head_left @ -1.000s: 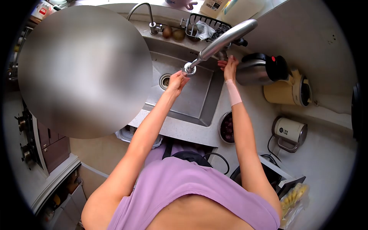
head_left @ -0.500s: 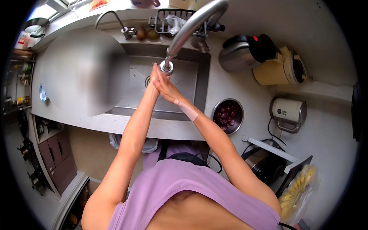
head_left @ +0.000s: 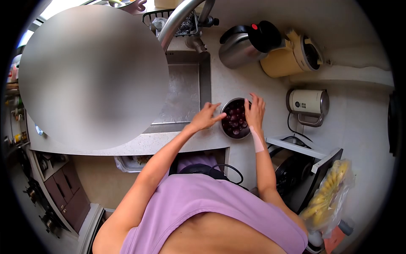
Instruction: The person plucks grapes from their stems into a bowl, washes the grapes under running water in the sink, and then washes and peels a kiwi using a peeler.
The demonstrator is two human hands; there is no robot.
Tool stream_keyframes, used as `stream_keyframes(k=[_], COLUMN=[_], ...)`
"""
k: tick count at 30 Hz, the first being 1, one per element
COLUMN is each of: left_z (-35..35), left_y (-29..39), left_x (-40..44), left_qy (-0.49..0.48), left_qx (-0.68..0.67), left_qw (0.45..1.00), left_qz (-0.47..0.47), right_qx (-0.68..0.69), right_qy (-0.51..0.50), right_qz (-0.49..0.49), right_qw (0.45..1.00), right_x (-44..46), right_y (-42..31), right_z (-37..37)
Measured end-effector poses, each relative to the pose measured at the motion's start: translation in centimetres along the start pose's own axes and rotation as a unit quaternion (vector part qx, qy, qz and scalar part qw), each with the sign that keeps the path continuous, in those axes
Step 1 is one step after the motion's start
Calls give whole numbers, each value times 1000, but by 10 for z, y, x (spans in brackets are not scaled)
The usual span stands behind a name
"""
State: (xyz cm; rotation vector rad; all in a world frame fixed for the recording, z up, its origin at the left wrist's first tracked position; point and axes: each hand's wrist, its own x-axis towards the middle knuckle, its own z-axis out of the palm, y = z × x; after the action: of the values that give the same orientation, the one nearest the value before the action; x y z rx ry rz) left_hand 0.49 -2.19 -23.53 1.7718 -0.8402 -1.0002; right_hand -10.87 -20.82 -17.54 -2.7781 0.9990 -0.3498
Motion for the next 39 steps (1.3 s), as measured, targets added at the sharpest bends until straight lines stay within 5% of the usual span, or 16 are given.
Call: stream_keyframes(k=[3,6,8,9,10,14,19,25,33,39], left_z=[27,31,22,22,-28,-96,-162,-172,-123,-156], left_y=[0,-13,-18,-44,7,-40,-83,-88,-69,-65], left_x=[5,9,4,7,-21,-53,-64,-75,-32,-33], left_qy=[1,25,53,56,-25,84,240,339,266,353], left_qx=[-30,-57,-133,-163,-306,-328,-346,-391,-425,-446], left_qw=[999,997,987,985,945,919,895,849,862,821], left_qz=[25,50,68,25,-118,-199,-144,-107,-75,-48], right_qx=[103,118,65,64,80,224,432,492,469,425], right_qy=[-190,-160,-245,-241,-246,-251,-221,-269,-265,-218], right_qz=[162,135,112,94,64,-25,39,51,112,18], right_qw=[963,971,961,964,964,941,873,826,835,878], right_x=[-26,-34,-20,-14,-6,25,60,49,12,9], right_y=[40,37,9,-4,-18,-93,-149,-169,-134,-138], right_z=[-1,-2,-13,-9,-2,43,108,81,64,45])
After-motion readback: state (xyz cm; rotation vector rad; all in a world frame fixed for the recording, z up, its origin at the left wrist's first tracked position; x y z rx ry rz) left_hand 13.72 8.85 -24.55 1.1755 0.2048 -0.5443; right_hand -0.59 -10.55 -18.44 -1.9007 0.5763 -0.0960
